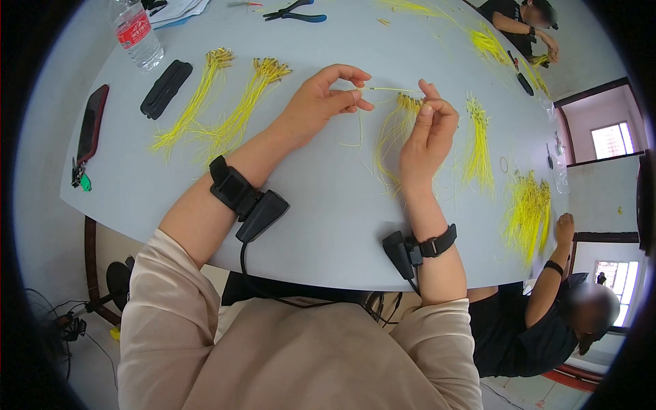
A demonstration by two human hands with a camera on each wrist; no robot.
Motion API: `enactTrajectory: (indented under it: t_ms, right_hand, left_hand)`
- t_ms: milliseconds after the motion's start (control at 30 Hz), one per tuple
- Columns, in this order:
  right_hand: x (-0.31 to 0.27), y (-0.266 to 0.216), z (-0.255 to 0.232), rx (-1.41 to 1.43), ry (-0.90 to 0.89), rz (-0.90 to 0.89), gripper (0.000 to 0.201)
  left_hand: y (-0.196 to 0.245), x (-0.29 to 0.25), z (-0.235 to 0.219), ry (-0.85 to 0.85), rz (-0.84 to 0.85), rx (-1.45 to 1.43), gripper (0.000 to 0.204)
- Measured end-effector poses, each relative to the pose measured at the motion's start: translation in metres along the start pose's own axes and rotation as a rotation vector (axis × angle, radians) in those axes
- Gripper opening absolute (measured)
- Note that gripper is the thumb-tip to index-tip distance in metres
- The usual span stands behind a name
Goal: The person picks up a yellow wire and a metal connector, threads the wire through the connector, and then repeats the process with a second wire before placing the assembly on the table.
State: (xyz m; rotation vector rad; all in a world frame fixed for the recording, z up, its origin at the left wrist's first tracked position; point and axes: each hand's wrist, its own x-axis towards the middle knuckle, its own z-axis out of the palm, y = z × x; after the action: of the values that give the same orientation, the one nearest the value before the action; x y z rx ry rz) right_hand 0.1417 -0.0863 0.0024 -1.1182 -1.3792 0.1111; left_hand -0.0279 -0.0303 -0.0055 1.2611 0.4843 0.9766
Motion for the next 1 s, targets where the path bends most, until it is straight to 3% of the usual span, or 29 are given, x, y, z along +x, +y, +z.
enactTrajectory:
  t_ms: [633,1000]
  right_hand:
    - [0.0,0.0,-0.0004,0.048,0.017,-0.035,0.007]
    - [-0.0007,-0.0039,0.0012,0.12,-0.03,-0.054,0.01]
  left_hand:
    - [0.0001,0.0008,0.001,-0.089,0.033,0.144,0.031]
    - [-0.0044,0.0008,-0.0004,-0.095,-0.036,0.141,0.029]
